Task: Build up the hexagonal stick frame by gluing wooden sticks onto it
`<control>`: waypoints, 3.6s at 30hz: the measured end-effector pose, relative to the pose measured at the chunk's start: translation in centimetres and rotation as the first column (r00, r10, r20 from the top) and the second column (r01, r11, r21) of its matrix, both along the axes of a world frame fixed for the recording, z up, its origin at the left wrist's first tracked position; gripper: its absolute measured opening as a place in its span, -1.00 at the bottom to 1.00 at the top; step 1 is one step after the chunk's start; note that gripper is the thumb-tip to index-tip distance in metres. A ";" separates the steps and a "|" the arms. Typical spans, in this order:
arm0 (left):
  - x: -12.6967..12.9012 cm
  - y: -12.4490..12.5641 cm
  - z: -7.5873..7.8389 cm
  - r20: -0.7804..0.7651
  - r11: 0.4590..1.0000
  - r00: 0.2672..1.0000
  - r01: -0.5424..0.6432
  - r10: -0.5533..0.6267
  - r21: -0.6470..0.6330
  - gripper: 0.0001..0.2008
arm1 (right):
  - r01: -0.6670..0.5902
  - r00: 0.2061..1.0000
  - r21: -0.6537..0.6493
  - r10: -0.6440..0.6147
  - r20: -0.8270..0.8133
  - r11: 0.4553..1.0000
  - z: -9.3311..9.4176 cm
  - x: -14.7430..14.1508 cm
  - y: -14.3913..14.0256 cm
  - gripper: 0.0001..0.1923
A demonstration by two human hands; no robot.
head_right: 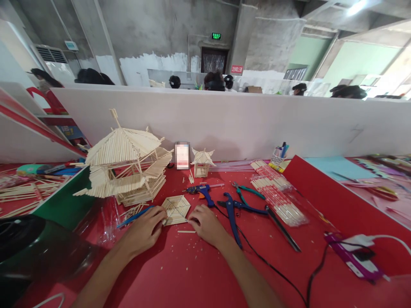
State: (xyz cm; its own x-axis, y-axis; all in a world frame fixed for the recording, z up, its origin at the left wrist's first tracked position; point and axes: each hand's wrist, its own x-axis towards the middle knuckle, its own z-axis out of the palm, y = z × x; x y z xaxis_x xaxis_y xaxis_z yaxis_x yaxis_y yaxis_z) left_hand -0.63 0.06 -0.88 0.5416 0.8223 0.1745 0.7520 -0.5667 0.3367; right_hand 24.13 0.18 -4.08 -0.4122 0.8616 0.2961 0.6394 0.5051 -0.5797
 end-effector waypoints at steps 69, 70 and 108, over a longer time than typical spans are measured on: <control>1.5 -1.0 1.2 0.699 0.828 0.668 0.222 0.255 -0.514 -0.50 | -0.016 0.912 -0.494 -0.191 -0.364 0.869 5.7 6.9 -3.9 -0.37; 1.5 -1.1 1.3 0.704 0.829 0.665 0.229 0.250 -0.511 -0.49 | -0.073 0.896 -0.539 -0.182 -0.405 0.839 5.6 6.0 -3.8 -0.37; -0.3 -1.8 2.3 0.314 0.920 0.949 0.119 0.005 -0.375 -0.50 | -0.316 0.937 -0.461 0.350 -0.012 0.829 7.6 1.4 -1.4 -0.63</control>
